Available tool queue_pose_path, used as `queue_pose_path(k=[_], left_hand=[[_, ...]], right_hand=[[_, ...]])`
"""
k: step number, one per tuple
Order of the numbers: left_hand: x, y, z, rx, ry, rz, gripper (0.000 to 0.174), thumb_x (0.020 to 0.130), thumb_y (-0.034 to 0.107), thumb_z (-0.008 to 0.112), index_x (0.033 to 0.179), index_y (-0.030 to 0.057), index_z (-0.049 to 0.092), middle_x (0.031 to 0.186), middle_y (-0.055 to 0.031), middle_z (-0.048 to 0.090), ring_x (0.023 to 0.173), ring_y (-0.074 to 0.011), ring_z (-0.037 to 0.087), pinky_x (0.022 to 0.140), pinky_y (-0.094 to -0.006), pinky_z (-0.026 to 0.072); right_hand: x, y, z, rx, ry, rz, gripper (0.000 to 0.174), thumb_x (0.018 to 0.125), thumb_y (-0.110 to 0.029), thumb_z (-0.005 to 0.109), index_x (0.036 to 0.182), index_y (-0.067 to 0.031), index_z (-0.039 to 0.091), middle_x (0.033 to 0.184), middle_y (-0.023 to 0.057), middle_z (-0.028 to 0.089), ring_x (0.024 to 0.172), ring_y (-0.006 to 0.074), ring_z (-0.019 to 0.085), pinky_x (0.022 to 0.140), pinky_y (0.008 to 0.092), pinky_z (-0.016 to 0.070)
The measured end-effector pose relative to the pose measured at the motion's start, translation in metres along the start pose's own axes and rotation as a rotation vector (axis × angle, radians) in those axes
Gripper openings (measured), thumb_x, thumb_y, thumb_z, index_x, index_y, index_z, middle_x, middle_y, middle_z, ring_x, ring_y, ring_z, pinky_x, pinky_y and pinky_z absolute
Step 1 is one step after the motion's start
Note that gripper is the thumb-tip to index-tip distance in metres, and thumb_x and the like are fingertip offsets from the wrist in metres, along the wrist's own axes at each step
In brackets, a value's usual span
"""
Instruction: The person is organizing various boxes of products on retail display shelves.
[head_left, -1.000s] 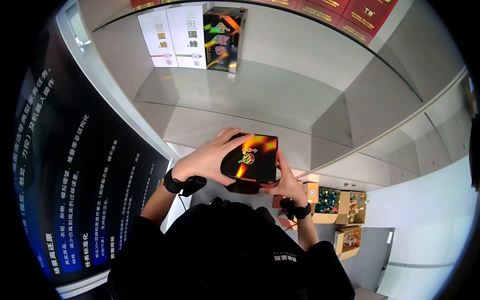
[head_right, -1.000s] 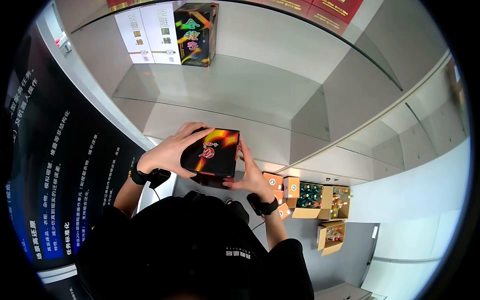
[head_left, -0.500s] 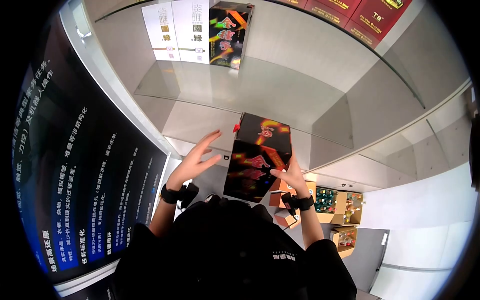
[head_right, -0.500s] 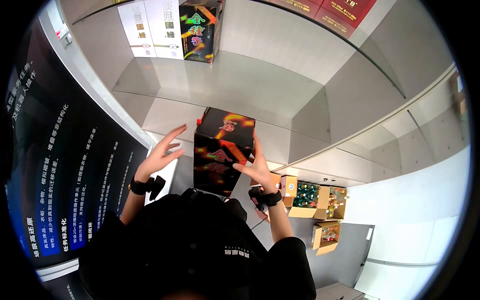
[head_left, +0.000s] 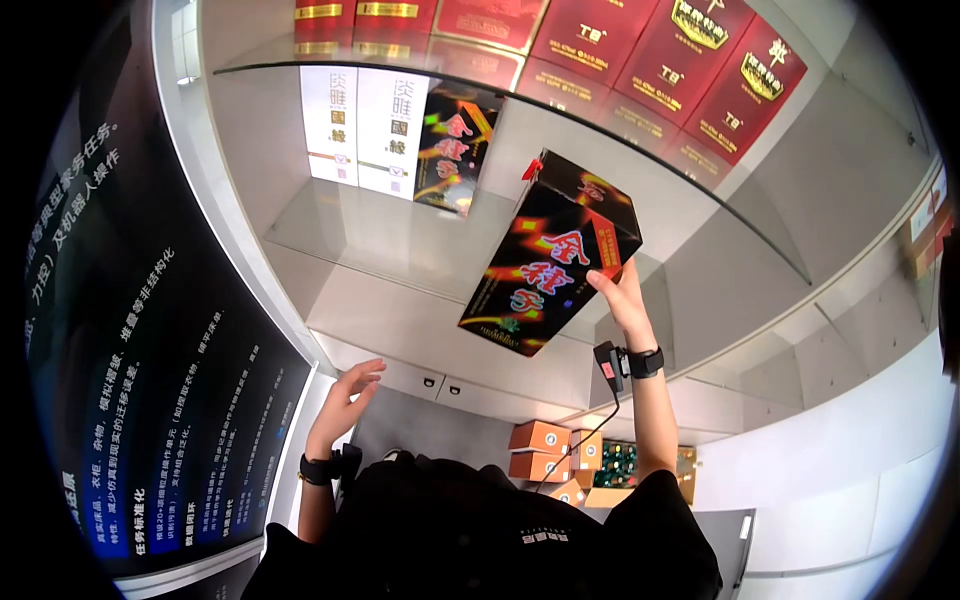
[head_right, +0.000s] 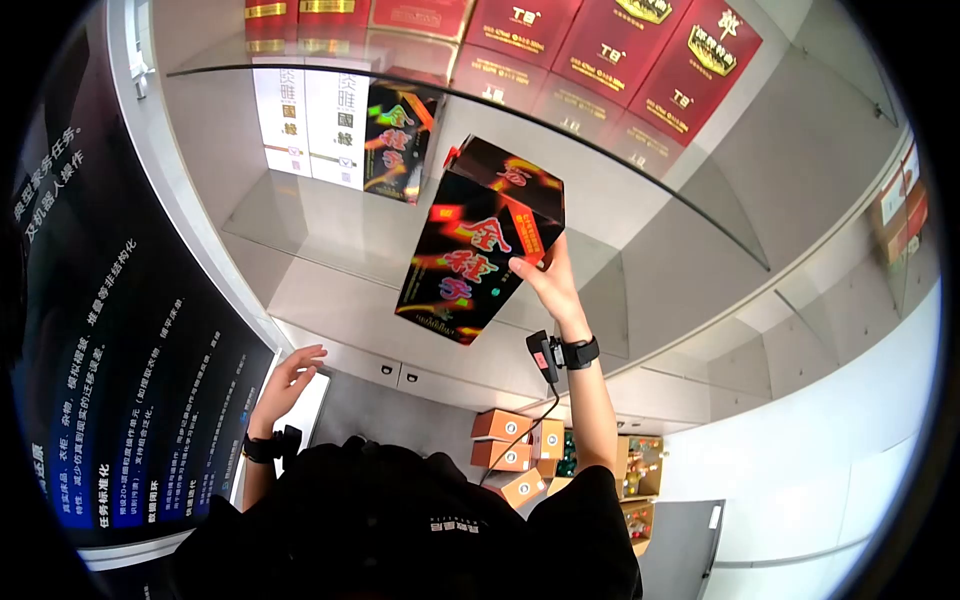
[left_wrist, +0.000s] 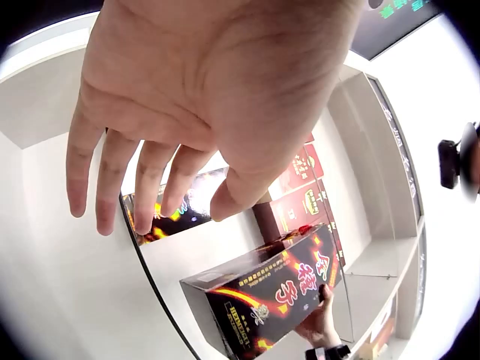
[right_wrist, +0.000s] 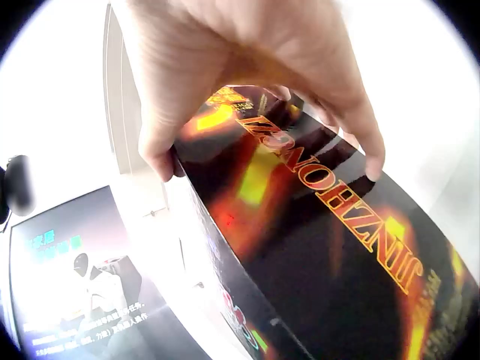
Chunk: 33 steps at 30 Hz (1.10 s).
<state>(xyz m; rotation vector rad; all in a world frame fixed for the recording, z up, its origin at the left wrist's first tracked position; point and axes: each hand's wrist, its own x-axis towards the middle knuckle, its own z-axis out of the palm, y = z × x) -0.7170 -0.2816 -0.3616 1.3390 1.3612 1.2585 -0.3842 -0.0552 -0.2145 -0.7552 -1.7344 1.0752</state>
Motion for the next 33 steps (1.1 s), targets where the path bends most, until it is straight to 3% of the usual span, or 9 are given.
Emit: queue_pose_path(k=[3,4,7,12,17,18,21,23,33], left_hand=[[-0.001,0.007,0.004,0.03,0.017,-0.005,0.035,0.087,0.003,0.048,0.122,0.004,0.047,0.117,-0.0115,0.056,0.105,-0.0233,0.056,0.09,-0.0339,0.0442],[-0.001,0.007,0.004,0.036,0.026,-0.006,0.035,0.087,0.004,0.049,0.122,0.0038,0.047,0.117,-0.0116,0.056,0.105,-0.024,0.056,0.09,-0.0339,0.0443],[-0.006,0.004,0.001,0.056,0.059,-0.001,0.035,0.087,0.005,0.049,0.122,0.0045,0.047,0.116,-0.0113,0.057,0.105,-0.0239,0.056,0.089,-0.0337,0.0444],[-0.017,-0.008,-0.003,0.067,0.125,-0.069,0.033,0.087,0.007,0.052,0.119,0.0062,0.052,0.113,-0.0081,0.059,0.097,-0.0185,0.058,0.084,-0.0316,0.0467],[-0.021,-0.007,0.0,0.083,0.101,-0.078,0.034,0.086,0.007,0.052,0.12,0.005,0.05,0.114,-0.0092,0.058,0.102,-0.0206,0.057,0.085,-0.0323,0.0467],[-0.021,-0.009,0.001,0.076,0.096,-0.077,0.034,0.086,0.007,0.052,0.12,0.0049,0.05,0.114,-0.0092,0.058,0.102,-0.0208,0.057,0.085,-0.0323,0.0467],[-0.017,-0.019,0.004,0.078,0.071,-0.085,0.033,0.087,0.009,0.052,0.12,0.0049,0.05,0.114,-0.0087,0.058,0.101,-0.0208,0.057,0.084,-0.032,0.0468],[-0.014,-0.016,0.008,0.106,0.031,-0.079,0.033,0.088,0.01,0.052,0.12,0.0051,0.05,0.114,-0.0086,0.058,0.1,-0.0207,0.057,0.084,-0.0317,0.0469],[0.017,-0.014,0.024,0.112,-0.163,-0.032,0.036,0.088,0.014,0.053,0.121,0.0041,0.048,0.118,-0.0106,0.055,0.101,-0.022,0.056,0.085,-0.0332,0.0458]], right_hand=[[0.033,0.012,0.002,-0.097,-0.004,-0.044,0.087,0.07,-0.01,0.073,0.138,-0.0034,0.018,0.125,0.012,0.045,0.115,0.0203,0.045,0.095,0.0329,0.0378],[0.045,0.026,0.002,-0.131,-0.023,-0.103,0.097,0.069,-0.009,0.074,0.141,-0.0057,0.009,0.125,0.0128,0.045,0.114,0.0212,0.045,0.092,0.032,0.0407],[0.068,0.065,0.001,-0.138,-0.107,-0.094,0.104,0.07,-0.011,0.075,0.142,-0.0087,0.0,0.134,0.0141,0.036,0.123,0.0241,0.037,0.091,0.0367,0.0428],[0.08,0.078,0.001,-0.1,-0.134,-0.096,0.103,0.07,-0.013,0.075,0.142,-0.0099,0.002,0.138,0.0134,0.03,0.129,0.0253,0.029,0.093,0.039,0.0424],[0.072,0.077,0.002,-0.107,-0.187,-0.047,0.099,0.071,-0.017,0.076,0.142,-0.0068,0.007,0.141,0.0112,0.027,0.131,0.0241,0.026,0.094,0.0373,0.0409],[0.064,0.074,0.007,-0.08,-0.195,0.049,0.102,0.071,-0.02,0.076,0.142,-0.0048,0.004,0.141,0.0122,0.026,0.131,0.0239,0.026,0.096,0.0381,0.0386],[0.038,0.125,0.011,-0.197,-0.162,0.035,0.112,0.07,-0.03,0.077,0.14,-0.0011,-0.004,0.143,0.0214,0.02,0.132,0.0302,0.023,0.098,0.0412,0.0358],[0.008,0.118,0.024,-0.148,-0.17,0.279,0.113,0.069,-0.034,0.077,0.14,0.0005,-0.003,0.142,0.0259,0.019,0.131,0.0345,0.025,0.098,0.0424,0.0359],[-0.009,0.132,0.058,-0.267,0.061,0.071,0.104,0.07,-0.028,0.077,0.139,0.0026,0.006,0.137,0.0272,0.029,0.125,0.0343,0.037,0.097,0.0419,0.038]])
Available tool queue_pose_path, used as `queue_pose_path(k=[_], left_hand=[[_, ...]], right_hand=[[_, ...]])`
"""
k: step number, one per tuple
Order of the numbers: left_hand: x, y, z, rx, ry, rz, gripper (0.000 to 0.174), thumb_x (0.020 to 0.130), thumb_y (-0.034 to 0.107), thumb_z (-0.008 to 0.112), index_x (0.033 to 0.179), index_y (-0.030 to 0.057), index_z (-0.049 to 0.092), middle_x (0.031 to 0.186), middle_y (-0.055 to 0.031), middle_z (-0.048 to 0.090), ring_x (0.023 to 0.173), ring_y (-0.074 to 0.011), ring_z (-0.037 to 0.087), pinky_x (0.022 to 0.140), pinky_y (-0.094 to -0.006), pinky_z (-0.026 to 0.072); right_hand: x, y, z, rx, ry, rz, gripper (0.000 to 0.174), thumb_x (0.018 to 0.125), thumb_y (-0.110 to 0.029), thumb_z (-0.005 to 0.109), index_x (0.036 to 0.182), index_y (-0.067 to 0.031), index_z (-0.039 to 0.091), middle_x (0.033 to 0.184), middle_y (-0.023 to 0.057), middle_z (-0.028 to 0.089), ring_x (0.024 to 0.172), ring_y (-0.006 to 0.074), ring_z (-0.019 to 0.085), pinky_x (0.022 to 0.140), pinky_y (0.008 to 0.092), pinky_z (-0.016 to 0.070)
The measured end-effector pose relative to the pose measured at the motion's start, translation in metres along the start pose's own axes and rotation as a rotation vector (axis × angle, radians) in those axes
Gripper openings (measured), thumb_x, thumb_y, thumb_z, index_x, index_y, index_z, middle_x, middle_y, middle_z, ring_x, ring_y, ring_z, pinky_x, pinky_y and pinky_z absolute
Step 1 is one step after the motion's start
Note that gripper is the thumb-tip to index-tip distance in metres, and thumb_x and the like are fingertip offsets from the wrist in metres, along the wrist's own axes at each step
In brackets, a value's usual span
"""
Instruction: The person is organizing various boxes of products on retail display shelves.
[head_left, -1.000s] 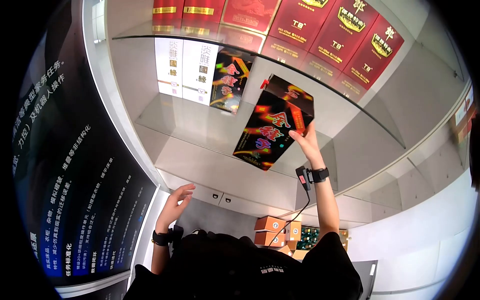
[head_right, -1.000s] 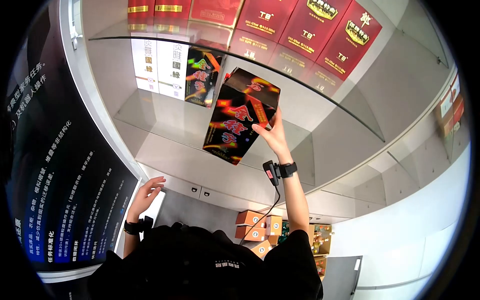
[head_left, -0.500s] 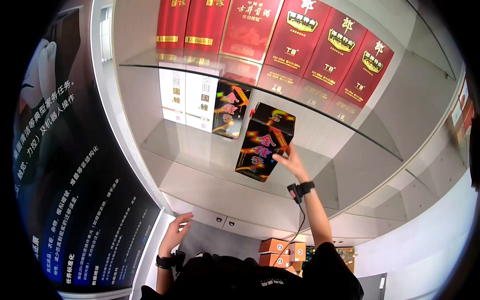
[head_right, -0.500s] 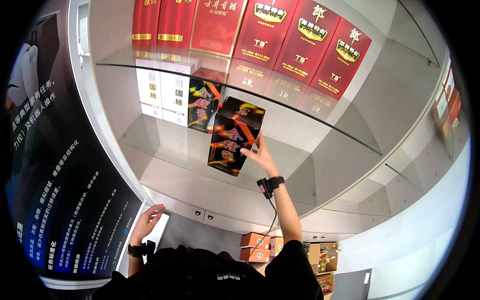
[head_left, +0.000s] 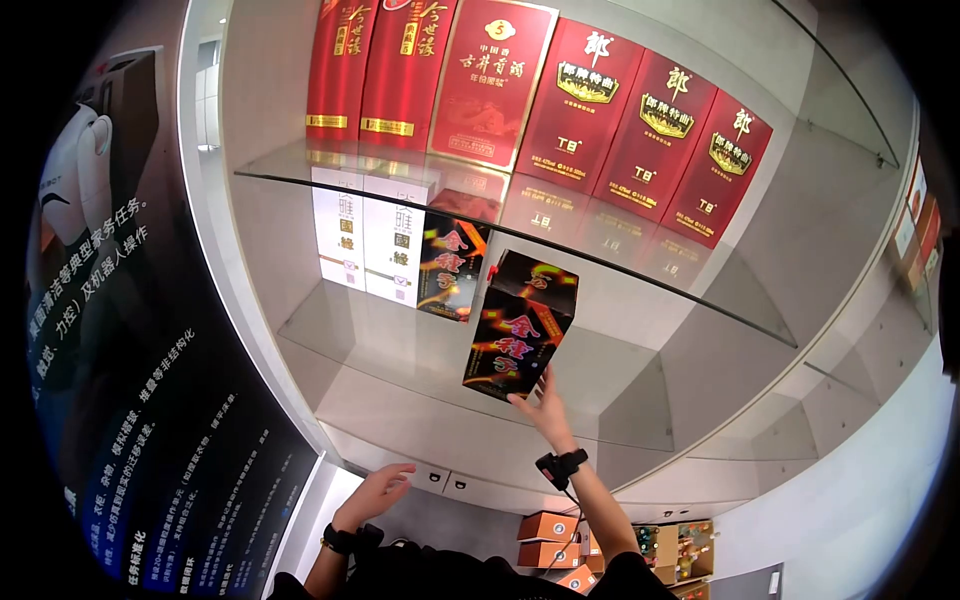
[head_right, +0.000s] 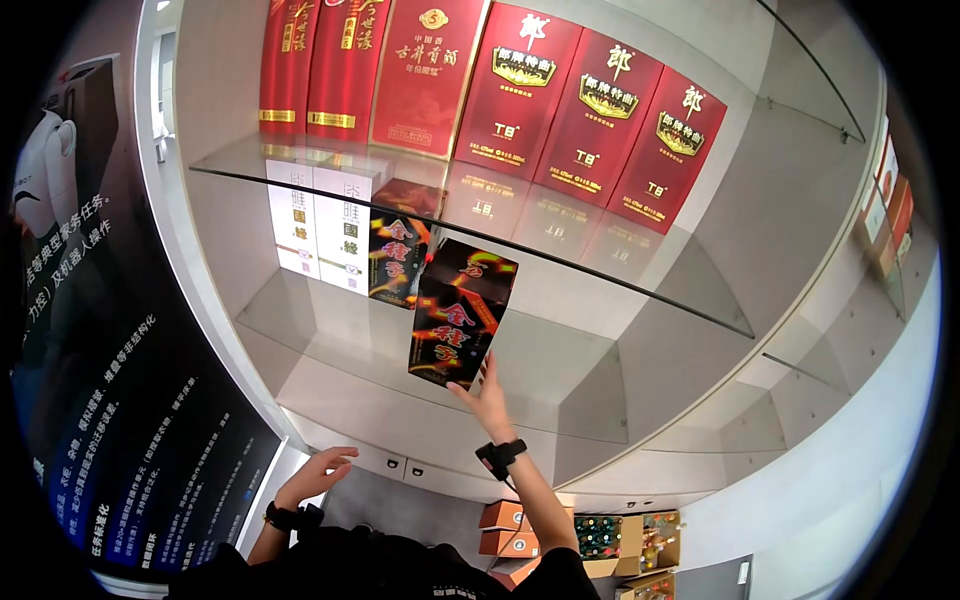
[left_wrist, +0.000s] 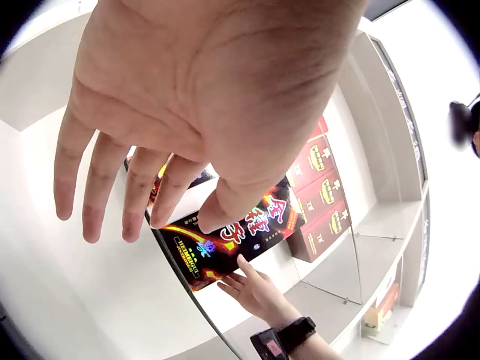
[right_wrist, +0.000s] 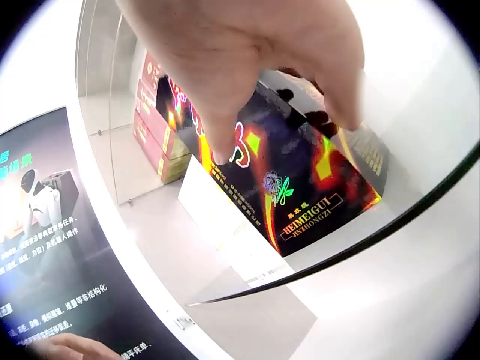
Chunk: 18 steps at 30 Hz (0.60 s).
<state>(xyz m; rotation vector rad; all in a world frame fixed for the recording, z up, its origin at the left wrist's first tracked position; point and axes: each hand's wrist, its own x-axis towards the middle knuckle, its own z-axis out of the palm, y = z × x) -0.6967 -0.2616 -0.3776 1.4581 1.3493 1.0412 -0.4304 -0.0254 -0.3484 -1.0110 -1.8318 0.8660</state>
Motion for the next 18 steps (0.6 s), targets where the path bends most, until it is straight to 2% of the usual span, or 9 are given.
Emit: queue_pose_path(k=[2,5,8,9,10,12,16,17,18], left_hand=[[0.007,-0.002,0.003,0.009,-0.014,0.022,0.036,0.087,0.015,0.053,0.121,0.0037,0.048,0.118,-0.011,0.054,0.101,-0.0224,0.056,0.085,-0.0332,0.0459],[0.014,-0.002,0.005,0.02,-0.017,0.037,0.037,0.087,0.015,0.054,0.121,0.0036,0.049,0.118,-0.0114,0.054,0.101,-0.0231,0.056,0.085,-0.0332,0.0462],[0.01,0.002,0.004,-0.01,-0.007,0.025,0.038,0.086,0.016,0.054,0.122,0.0043,0.049,0.119,-0.0109,0.054,0.102,-0.0232,0.056,0.085,-0.0334,0.0464],[0.006,0.004,0.002,-0.005,0.005,0.005,0.038,0.086,0.016,0.055,0.122,0.0045,0.049,0.119,-0.0107,0.054,0.103,-0.0231,0.056,0.085,-0.0335,0.0463],[0.003,0.005,0.0,-0.001,0.018,-0.014,0.037,0.086,0.016,0.055,0.122,0.0047,0.049,0.12,-0.0105,0.054,0.104,-0.023,0.056,0.085,-0.0336,0.0461],[-0.003,-0.002,-0.005,-0.006,0.054,-0.033,0.037,0.086,0.016,0.055,0.121,0.0047,0.049,0.119,-0.0105,0.055,0.104,-0.0232,0.056,0.085,-0.0338,0.0462],[-0.017,-0.012,-0.017,0.046,0.149,-0.129,0.037,0.086,0.018,0.055,0.12,0.0043,0.049,0.116,-0.0109,0.057,0.103,-0.0236,0.057,0.084,-0.034,0.0464],[-0.02,-0.008,-0.019,0.046,0.177,-0.146,0.034,0.087,0.013,0.053,0.12,0.0033,0.051,0.115,-0.0097,0.058,0.101,-0.0209,0.058,0.083,-0.0313,0.0478],[-0.023,-0.011,-0.022,0.042,0.189,-0.147,0.034,0.087,0.013,0.053,0.12,0.0033,0.051,0.115,-0.0097,0.058,0.101,-0.0209,0.058,0.083,-0.0313,0.0478]], right_hand=[[0.01,-0.001,0.01,0.034,0.1,-0.098,0.1,0.069,-0.026,0.078,0.137,0.0034,0.011,0.13,0.0239,0.038,0.118,0.0304,0.044,0.095,0.0374,0.0402],[0.032,0.014,0.021,0.158,0.205,-0.044,0.092,0.07,-0.027,0.078,0.133,0.0042,0.019,0.12,0.0198,0.047,0.107,0.0262,0.05,0.09,0.0336,0.0428],[0.05,0.019,0.022,0.101,0.207,0.041,0.083,0.071,-0.029,0.076,0.129,0.0047,0.028,0.113,0.0179,0.052,0.101,0.0259,0.053,0.086,0.0331,0.0437],[0.059,0.032,0.027,0.015,0.314,-0.099,0.074,0.073,-0.032,0.074,0.123,0.0051,0.034,0.109,0.0186,0.055,0.098,0.0269,0.055,0.085,0.0345,0.0441],[0.068,0.037,0.027,0.012,0.305,-0.099,0.074,0.073,-0.032,0.074,0.123,0.0051,0.034,0.109,0.0186,0.055,0.098,0.0269,0.055,0.085,0.0345,0.0441],[0.087,0.044,0.025,0.01,0.282,-0.003,0.064,0.075,-0.032,0.073,0.118,0.004,0.04,0.106,0.016,0.056,0.097,0.0219,0.055,0.084,0.0325,0.0432],[0.133,0.06,0.031,-0.01,0.274,-0.034,0.063,0.078,-0.033,0.07,0.118,0.0045,0.04,0.107,0.0183,0.056,0.097,0.0245,0.055,0.085,0.0336,0.043],[0.146,0.065,0.033,-0.032,0.26,-0.024,0.077,0.075,-0.039,0.07,0.124,0.0062,0.033,0.11,0.0215,0.055,0.099,0.0312,0.055,0.084,0.037,0.0438],[0.158,0.071,0.036,-0.031,0.25,-0.032,0.077,0.075,-0.039,0.07,0.124,0.0062,0.033,0.11,0.0215,0.055,0.099,0.0312,0.055,0.084,0.037,0.0438]])
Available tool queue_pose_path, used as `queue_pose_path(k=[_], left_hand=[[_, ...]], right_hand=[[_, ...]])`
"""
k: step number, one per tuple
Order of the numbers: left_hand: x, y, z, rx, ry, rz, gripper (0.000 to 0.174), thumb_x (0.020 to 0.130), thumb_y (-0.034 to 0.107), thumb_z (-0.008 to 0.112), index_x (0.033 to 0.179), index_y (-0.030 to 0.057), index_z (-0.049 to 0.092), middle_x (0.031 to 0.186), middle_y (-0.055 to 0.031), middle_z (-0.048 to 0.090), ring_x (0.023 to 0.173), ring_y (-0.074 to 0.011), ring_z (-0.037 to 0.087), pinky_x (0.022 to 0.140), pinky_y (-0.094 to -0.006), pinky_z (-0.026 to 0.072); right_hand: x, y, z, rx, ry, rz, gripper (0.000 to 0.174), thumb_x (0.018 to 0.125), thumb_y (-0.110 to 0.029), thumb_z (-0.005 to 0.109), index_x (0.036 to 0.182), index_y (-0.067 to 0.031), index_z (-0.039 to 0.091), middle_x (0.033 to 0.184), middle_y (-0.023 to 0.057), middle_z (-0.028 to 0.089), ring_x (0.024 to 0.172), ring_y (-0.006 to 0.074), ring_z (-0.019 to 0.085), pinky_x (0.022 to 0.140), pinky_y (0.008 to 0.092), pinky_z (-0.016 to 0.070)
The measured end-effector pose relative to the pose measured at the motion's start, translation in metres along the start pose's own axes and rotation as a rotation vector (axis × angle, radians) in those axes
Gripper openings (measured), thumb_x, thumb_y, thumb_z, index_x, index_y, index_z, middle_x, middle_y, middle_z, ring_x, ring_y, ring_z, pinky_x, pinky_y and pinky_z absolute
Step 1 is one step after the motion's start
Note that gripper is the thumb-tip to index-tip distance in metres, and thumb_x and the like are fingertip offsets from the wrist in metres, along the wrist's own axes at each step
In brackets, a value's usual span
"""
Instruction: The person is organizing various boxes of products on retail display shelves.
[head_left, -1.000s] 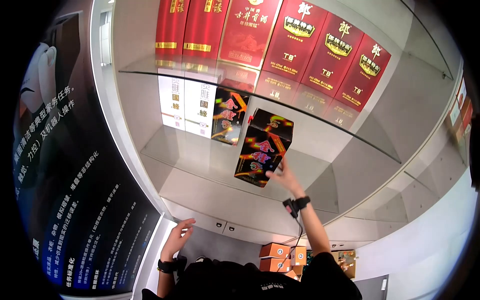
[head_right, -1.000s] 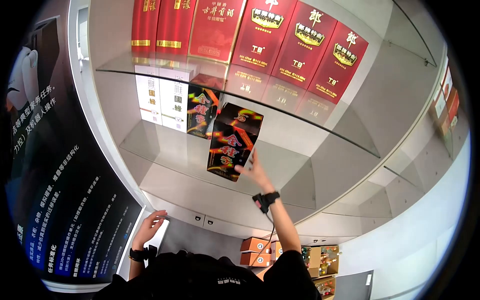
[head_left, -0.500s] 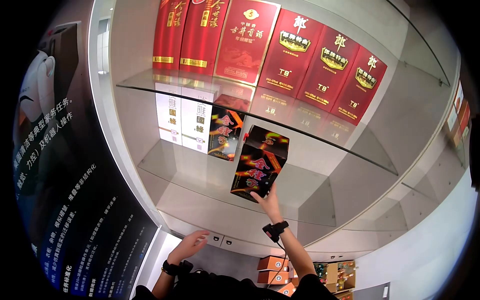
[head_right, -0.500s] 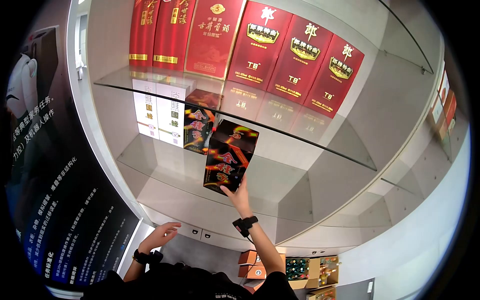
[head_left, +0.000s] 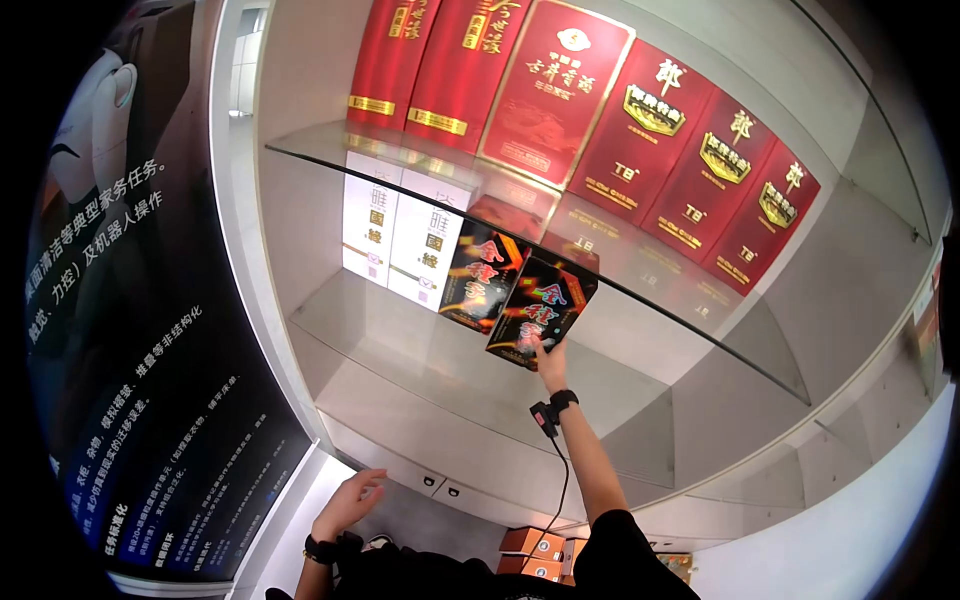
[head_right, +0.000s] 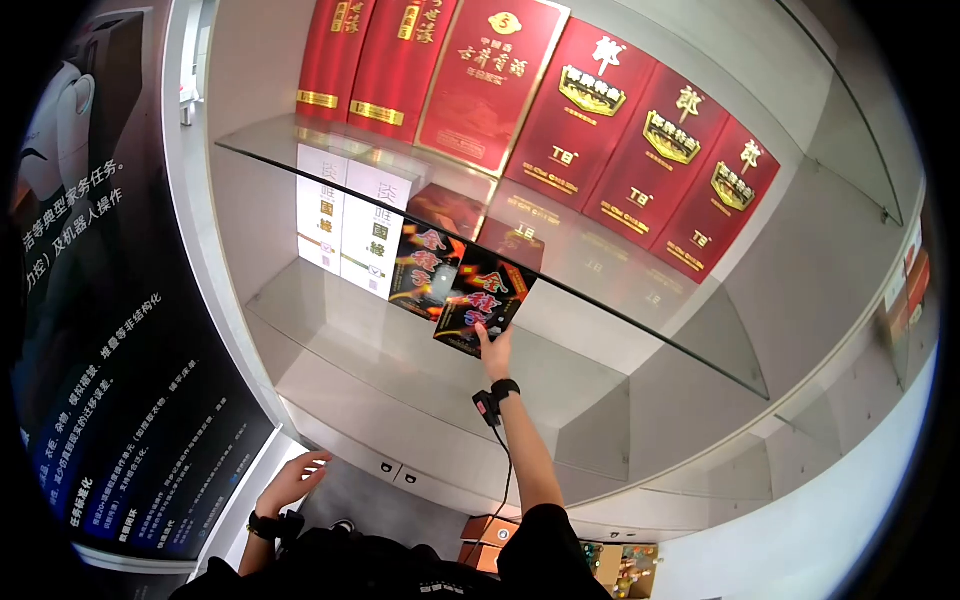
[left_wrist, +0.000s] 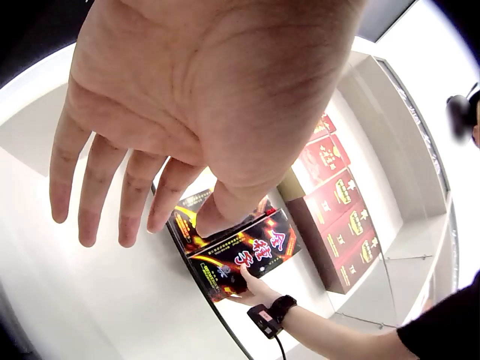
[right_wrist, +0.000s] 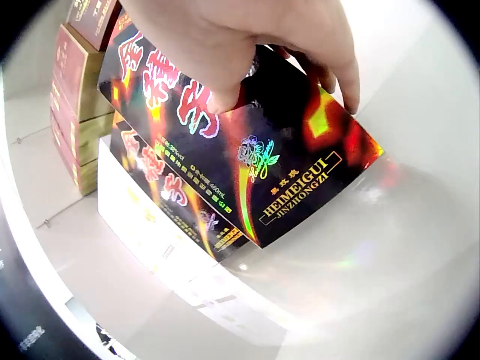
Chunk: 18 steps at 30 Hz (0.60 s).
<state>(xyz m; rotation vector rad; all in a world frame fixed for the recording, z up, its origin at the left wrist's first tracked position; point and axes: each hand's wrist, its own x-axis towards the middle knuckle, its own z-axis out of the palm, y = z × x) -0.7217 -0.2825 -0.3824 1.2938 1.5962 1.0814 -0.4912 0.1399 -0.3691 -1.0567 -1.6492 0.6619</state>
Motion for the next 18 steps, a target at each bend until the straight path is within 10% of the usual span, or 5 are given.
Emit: queue_pose_path(k=[8,18], left_hand=[[-0.028,-0.017,-0.011,-0.022,0.236,-0.146,0.034,0.085,0.013,0.055,0.117,0.003,0.053,0.114,-0.0121,0.058,0.099,-0.0226,0.058,0.081,-0.0333,0.0477],[-0.009,-0.019,-0.013,0.02,0.028,-0.018,0.035,0.085,0.011,0.055,0.119,0.0045,0.051,0.11,-0.0079,0.06,0.095,-0.0192,0.059,0.081,-0.0316,0.0468]], right_hand=[[0.04,0.014,0.007,-0.107,-0.015,0.052,0.074,0.075,-0.038,0.071,0.123,0.0008,0.03,0.102,0.021,0.059,0.093,0.0349,0.059,0.08,0.0394,0.0448],[-0.043,-0.016,-0.009,0.108,-0.113,0.044,0.068,0.079,-0.02,0.065,0.131,0.0054,0.028,0.125,0.0243,0.045,0.118,0.0333,0.045,0.095,0.0373,0.0397]])
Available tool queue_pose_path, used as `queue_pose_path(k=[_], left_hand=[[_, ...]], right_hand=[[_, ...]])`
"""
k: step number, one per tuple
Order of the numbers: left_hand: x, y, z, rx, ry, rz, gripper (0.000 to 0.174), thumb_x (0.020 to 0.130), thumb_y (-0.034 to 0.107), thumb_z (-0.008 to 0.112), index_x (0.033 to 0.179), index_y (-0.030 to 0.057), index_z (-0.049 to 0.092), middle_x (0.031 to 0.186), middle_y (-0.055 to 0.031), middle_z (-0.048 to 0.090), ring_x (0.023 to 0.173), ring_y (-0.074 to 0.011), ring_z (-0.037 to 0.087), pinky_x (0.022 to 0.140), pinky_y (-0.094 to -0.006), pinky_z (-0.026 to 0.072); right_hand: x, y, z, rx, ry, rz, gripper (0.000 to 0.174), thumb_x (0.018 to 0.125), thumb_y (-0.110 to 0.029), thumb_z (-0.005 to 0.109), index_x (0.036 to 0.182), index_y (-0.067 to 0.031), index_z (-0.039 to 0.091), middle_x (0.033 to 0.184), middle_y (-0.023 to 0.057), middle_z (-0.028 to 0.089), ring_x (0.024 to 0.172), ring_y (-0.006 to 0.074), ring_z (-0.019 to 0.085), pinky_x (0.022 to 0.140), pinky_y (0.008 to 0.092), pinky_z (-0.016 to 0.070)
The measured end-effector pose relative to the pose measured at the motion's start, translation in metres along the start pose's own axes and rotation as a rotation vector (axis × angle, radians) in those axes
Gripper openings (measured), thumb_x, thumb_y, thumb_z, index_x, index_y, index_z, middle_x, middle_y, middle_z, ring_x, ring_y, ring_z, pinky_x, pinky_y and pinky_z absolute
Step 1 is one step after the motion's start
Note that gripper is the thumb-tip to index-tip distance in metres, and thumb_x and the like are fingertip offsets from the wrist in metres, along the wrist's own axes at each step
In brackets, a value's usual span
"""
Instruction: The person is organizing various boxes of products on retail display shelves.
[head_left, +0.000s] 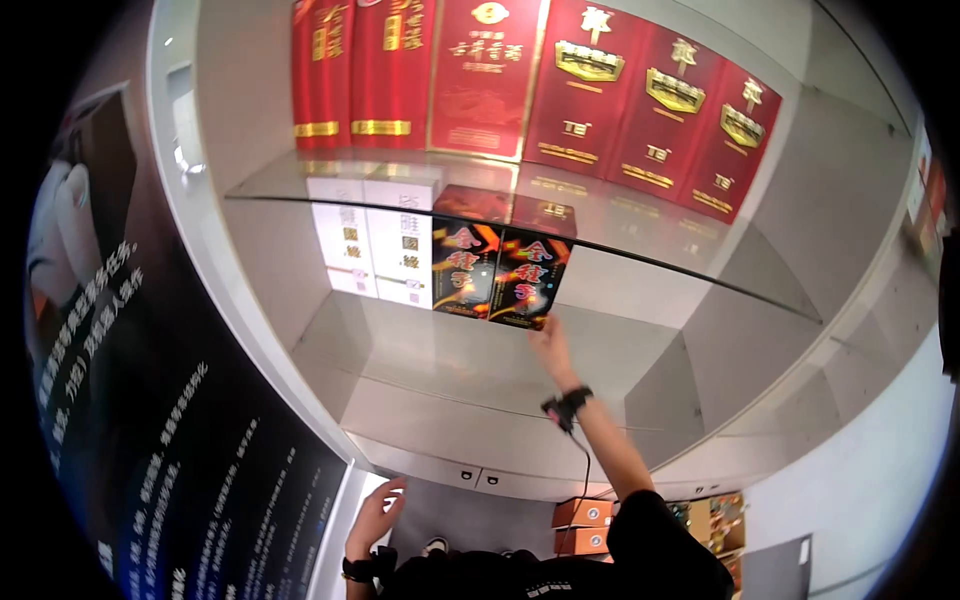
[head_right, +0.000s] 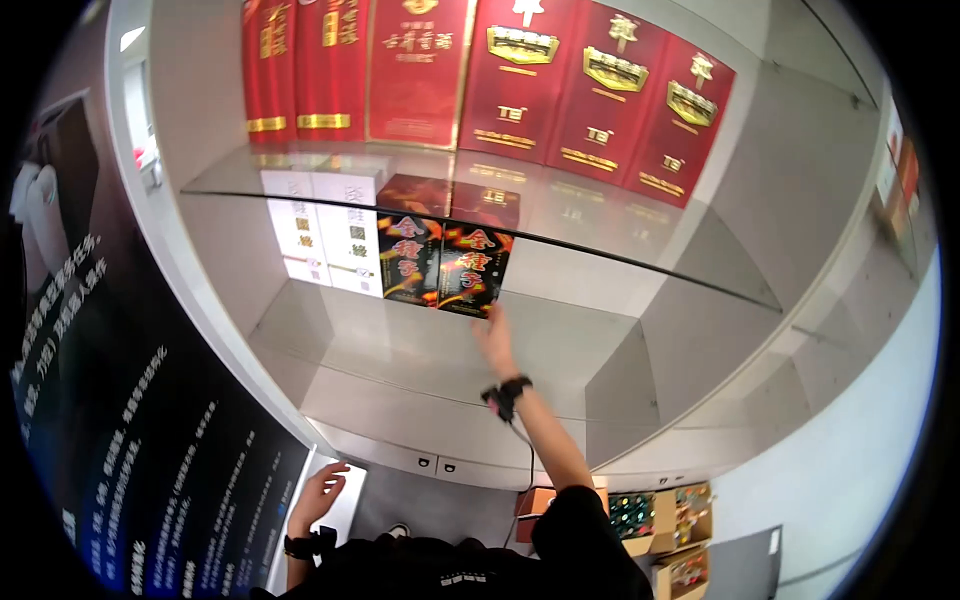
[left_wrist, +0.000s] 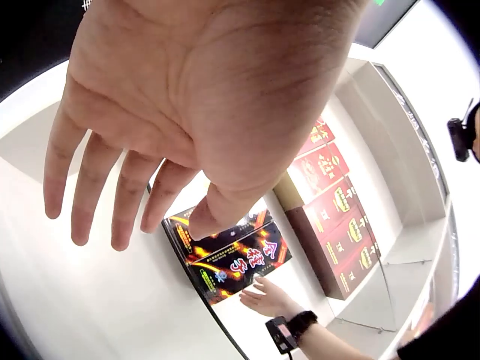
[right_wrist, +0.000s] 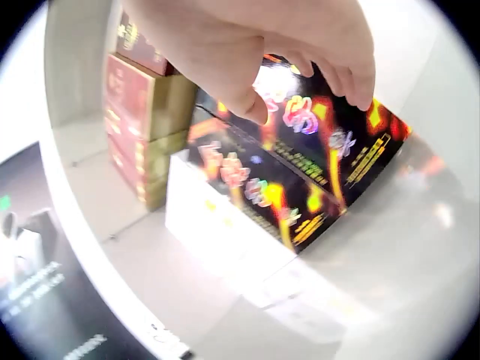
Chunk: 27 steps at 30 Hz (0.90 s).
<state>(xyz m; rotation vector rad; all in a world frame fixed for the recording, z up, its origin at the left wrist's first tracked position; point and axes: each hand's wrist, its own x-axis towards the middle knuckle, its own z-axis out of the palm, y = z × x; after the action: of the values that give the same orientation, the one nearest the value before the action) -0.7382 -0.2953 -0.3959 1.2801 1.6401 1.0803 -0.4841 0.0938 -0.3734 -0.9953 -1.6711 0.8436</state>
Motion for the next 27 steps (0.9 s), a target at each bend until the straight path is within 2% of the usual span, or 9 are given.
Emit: queue_pose_path(k=[2,4,7,9,12,14,17,23,27], left_hand=[[0.008,-0.004,0.0,0.021,-0.063,0.023,0.035,0.085,0.012,0.055,0.119,0.0044,0.051,0.11,-0.0081,0.061,0.096,-0.0196,0.059,0.081,-0.031,0.0469],[0.018,-0.006,0.002,0.076,-0.164,0.031,0.035,0.086,0.013,0.055,0.118,0.0028,0.051,0.11,-0.0098,0.061,0.097,-0.0199,0.059,0.081,-0.0305,0.0468],[0.032,-0.006,0.011,0.109,-0.32,0.073,0.035,0.086,0.014,0.055,0.118,0.0021,0.05,0.11,-0.0102,0.06,0.097,-0.0193,0.059,0.08,-0.0301,0.0468],[0.044,-0.002,0.019,0.106,-0.469,0.196,0.035,0.086,0.015,0.055,0.118,0.0023,0.05,0.11,-0.0101,0.06,0.096,-0.019,0.059,0.08,-0.0301,0.0467],[0.064,0.004,0.041,0.178,-0.654,0.301,0.033,0.086,0.017,0.056,0.116,0.0024,0.052,0.106,-0.0132,0.061,0.098,-0.0242,0.059,0.083,-0.0325,0.0461],[0.075,0.011,0.059,0.251,-0.839,0.307,0.033,0.088,0.021,0.054,0.115,0.0029,0.052,0.106,-0.0129,0.061,0.102,-0.0243,0.057,0.086,-0.0326,0.0444],[0.079,0.041,0.094,0.295,-1.064,0.484,0.033,0.086,0.016,0.054,0.117,0.0048,0.05,0.108,-0.0085,0.06,0.098,-0.0227,0.057,0.085,-0.0319,0.044],[0.048,0.109,0.174,0.38,-1.206,0.773,0.033,0.086,0.015,0.053,0.117,0.0056,0.05,0.107,-0.0109,0.06,0.098,-0.0258,0.058,0.083,-0.0333,0.0451],[0.004,0.122,0.227,0.231,-1.35,0.668,0.034,0.087,0.011,0.052,0.121,0.0045,0.048,0.111,-0.0083,0.06,0.101,-0.0215,0.057,0.086,-0.0321,0.0434]], right_hand=[[-0.09,-0.058,-0.011,0.013,0.017,-0.038,0.063,0.081,-0.014,0.062,0.132,0.0013,0.028,0.126,0.021,0.046,0.118,0.0299,0.045,0.095,0.0373,0.0396],[-0.174,-0.071,-0.027,-0.158,0.08,-0.128,0.056,0.083,-0.005,0.057,0.132,-0.0022,0.032,0.124,0.0167,0.048,0.113,0.0246,0.05,0.095,0.0343,0.0394],[-0.302,-0.041,-0.057,0.075,0.128,0.349,0.044,0.084,-0.007,0.056,0.125,0.0012,0.042,0.117,0.015,0.053,0.108,0.0199,0.053,0.09,0.0311,0.0437],[-0.39,-0.028,-0.08,-0.138,0.273,0.584,0.032,0.083,-0.007,0.056,0.114,0.0024,0.052,0.102,0.012,0.062,0.097,0.0192,0.059,0.081,0.0304,0.0483],[-0.512,-0.005,-0.103,-0.392,0.554,0.587,0.02,0.083,-0.014,0.058,0.099,-0.0016,0.061,0.081,0.0142,0.066,0.076,0.0248,0.064,0.069,0.0352,0.0503],[-0.521,-0.078,-0.111,-0.549,0.536,0.812,0.023,0.084,-0.016,0.057,0.099,0.0013,0.061,0.088,0.0178,0.066,0.081,0.0204,0.064,0.07,0.0312,0.0497],[-0.529,-0.138,-0.102,-0.424,0.722,0.843,0.026,0.087,-0.016,0.055,0.106,0.0015,0.058,0.092,0.0157,0.066,0.085,0.0182,0.063,0.074,0.0286,0.049],[-0.548,-0.161,-0.091,-0.24,0.759,0.931,0.03,0.086,-0.015,0.056,0.112,0.0003,0.055,0.1,0.0152,0.064,0.094,0.0221,0.062,0.081,0.0312,0.0485],[-0.565,-0.157,-0.117,-0.173,0.691,0.972,0.031,0.084,-0.017,0.058,0.111,-0.0001,0.056,0.098,0.0163,0.065,0.093,0.0248,0.063,0.08,0.0327,0.0491]])
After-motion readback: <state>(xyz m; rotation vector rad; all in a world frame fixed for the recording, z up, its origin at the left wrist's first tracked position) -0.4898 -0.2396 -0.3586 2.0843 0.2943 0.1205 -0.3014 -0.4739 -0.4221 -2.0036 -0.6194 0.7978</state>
